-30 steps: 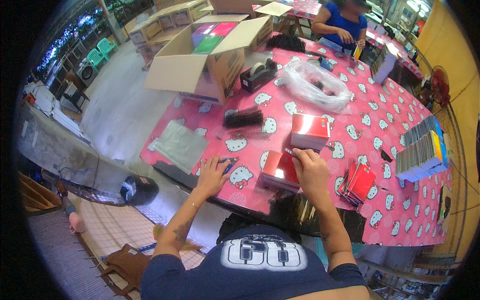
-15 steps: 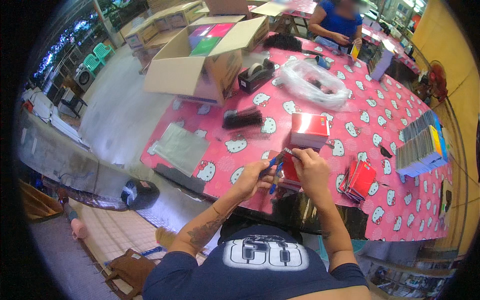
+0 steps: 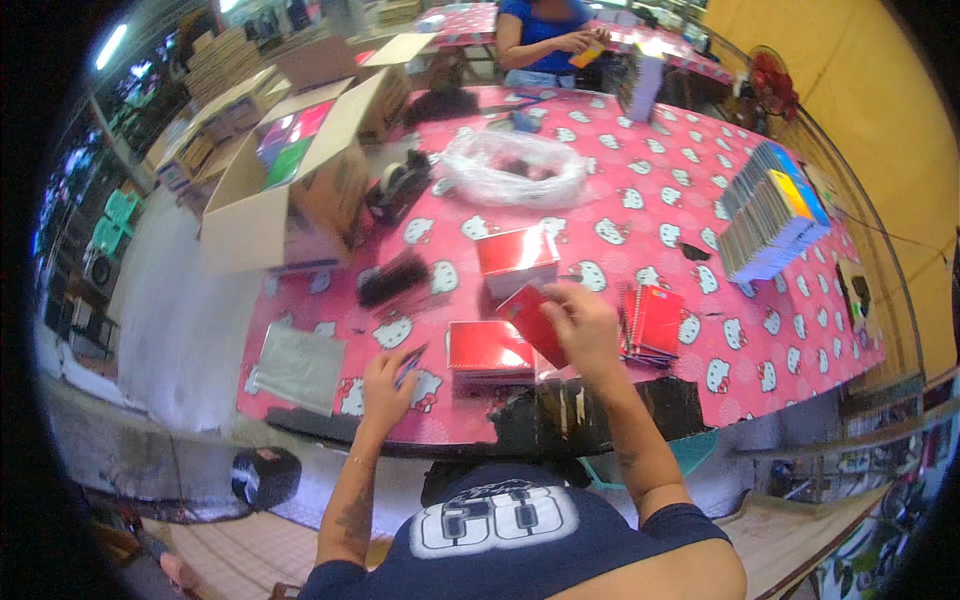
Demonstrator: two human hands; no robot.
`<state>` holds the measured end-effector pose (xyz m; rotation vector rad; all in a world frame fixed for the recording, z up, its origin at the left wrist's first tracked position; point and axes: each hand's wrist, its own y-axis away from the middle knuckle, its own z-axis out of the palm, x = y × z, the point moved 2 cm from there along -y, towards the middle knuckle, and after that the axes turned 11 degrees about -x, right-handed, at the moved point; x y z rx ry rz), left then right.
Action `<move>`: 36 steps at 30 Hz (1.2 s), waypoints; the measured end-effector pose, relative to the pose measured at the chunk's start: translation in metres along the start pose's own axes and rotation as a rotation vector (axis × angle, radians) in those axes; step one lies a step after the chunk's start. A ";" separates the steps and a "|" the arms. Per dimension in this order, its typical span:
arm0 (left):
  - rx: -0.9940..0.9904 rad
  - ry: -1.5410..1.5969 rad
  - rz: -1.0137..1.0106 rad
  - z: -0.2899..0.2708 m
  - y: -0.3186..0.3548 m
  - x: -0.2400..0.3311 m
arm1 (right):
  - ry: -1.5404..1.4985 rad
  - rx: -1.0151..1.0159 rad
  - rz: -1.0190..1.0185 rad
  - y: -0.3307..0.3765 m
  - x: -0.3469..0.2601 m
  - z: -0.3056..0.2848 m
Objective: The person assembles notebooks by sliding spiral bindings through holes in stacked paper and covers, then uses a small tool to trim the excess wire.
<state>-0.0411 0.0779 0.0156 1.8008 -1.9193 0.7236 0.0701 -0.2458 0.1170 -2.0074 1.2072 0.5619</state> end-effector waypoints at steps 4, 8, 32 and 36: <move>0.067 -0.355 -0.074 0.022 0.031 -0.025 | -0.368 0.317 0.332 0.024 0.097 -0.098; 0.170 -0.222 0.214 0.017 -0.007 0.044 | -0.145 0.193 0.343 0.028 0.108 -0.167; 0.354 0.124 0.362 0.002 -0.082 0.081 | -0.582 -0.107 0.087 0.038 0.033 0.063; 0.192 -0.108 0.221 0.025 -0.134 -0.032 | -0.907 -0.133 0.187 0.040 0.035 0.083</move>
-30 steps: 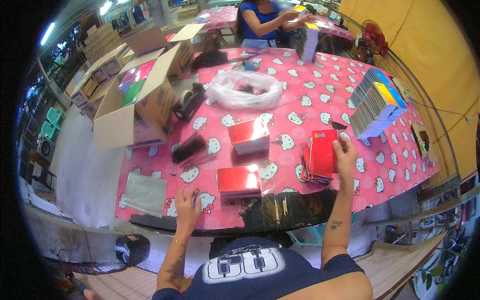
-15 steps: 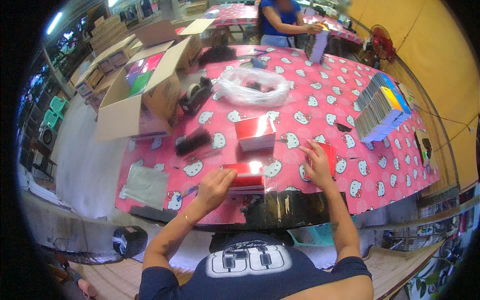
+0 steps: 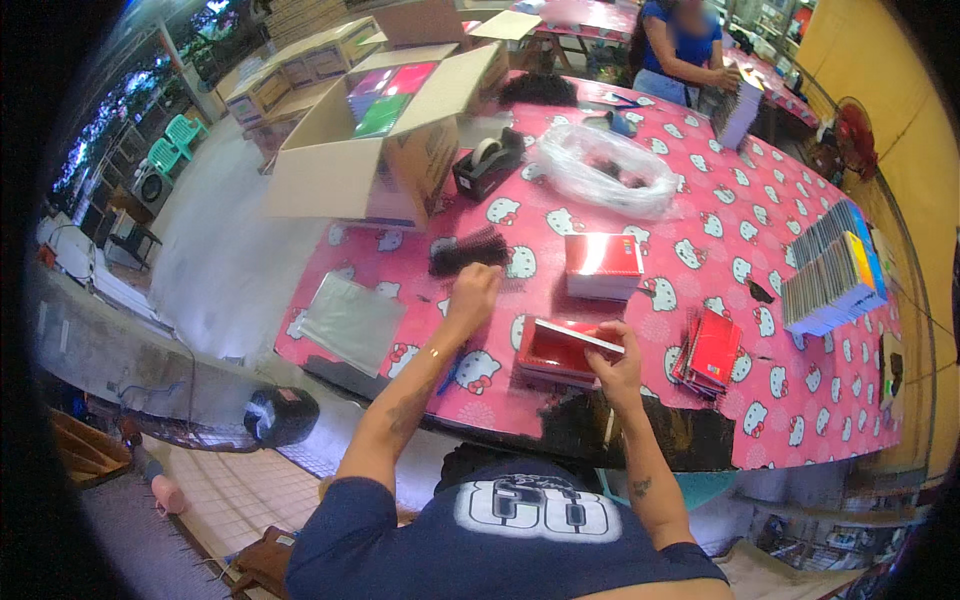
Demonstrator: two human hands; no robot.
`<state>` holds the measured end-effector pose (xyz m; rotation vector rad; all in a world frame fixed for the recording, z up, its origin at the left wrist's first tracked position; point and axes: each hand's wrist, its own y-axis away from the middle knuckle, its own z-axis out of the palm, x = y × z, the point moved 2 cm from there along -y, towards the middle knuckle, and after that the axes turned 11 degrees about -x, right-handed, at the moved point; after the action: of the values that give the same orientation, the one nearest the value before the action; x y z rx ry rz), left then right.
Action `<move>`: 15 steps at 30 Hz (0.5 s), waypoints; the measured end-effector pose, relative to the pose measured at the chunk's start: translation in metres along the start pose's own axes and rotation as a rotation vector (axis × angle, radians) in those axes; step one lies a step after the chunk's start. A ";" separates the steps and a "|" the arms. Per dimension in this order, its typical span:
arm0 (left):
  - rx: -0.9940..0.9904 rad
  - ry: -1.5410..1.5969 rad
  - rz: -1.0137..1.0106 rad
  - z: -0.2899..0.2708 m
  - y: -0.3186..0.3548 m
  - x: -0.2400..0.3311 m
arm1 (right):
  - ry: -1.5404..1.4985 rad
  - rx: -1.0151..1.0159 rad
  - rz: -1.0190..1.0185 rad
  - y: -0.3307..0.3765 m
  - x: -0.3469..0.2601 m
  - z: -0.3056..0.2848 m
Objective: The person assembles notebooks by sliding spiral bindings through holes in stacked paper and covers, then uses a small tool to trim the excess wire.
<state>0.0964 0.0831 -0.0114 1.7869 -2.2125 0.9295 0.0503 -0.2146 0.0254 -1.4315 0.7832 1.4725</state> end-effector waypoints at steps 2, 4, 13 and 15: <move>-0.089 -0.262 0.066 0.020 -0.001 -0.021 | 0.076 -0.054 0.008 -0.002 0.002 0.004; -0.101 -0.370 0.128 0.025 -0.006 -0.023 | 0.067 -0.089 0.077 -0.003 0.002 -0.001; 0.073 -0.021 0.054 -0.041 -0.011 0.039 | -0.037 -0.064 0.094 -0.009 -0.007 0.008; 0.049 0.266 0.047 -0.051 0.001 0.049 | 0.008 -0.064 0.096 -0.008 -0.007 0.011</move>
<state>0.0683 0.0703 0.0519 1.5326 -2.0889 1.1655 0.0526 -0.2028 0.0346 -1.4653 0.8258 1.5779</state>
